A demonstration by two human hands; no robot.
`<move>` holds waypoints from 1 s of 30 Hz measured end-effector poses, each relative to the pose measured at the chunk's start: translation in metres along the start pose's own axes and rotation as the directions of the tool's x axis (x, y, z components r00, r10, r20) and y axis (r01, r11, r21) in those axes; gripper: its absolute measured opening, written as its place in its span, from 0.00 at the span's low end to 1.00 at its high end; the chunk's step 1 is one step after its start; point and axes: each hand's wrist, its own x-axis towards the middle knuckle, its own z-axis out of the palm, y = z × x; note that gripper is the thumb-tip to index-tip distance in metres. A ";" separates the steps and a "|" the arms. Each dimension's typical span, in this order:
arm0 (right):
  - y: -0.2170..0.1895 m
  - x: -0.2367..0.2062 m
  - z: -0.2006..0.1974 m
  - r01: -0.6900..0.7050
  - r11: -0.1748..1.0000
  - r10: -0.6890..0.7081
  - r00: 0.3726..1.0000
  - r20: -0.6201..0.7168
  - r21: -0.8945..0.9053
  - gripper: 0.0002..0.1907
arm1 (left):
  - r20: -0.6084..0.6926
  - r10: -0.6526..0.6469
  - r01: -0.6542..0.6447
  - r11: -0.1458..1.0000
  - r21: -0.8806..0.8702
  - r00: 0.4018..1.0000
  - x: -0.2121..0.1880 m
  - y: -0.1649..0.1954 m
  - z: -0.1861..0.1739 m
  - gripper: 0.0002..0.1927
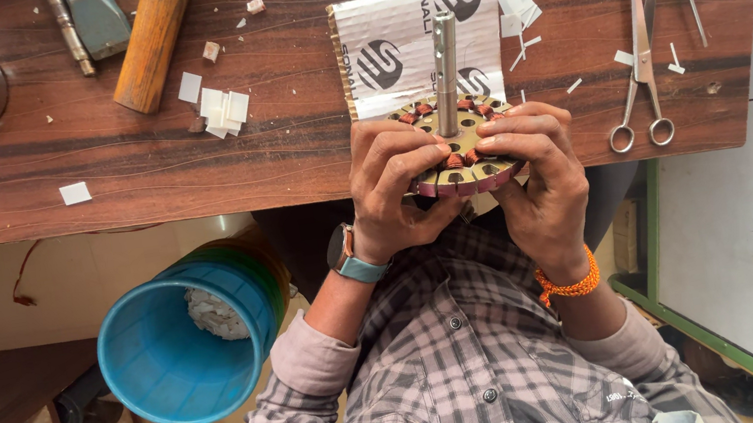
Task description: The person works on a motor armature at a workbench, fitting small white wedge pieces into the slots around the rotor and using a green-handled screwdriver to press and adjust them. They rotate the armature to reach different sections, then pick up scissors and cut small strips from a sheet of material.
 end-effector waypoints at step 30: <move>-0.002 0.048 0.002 -0.216 0.976 0.214 0.975 -0.065 -0.019 0.23 | 0.177 -0.190 0.191 0.982 0.014 0.966 0.068 0.013 -0.018 0.21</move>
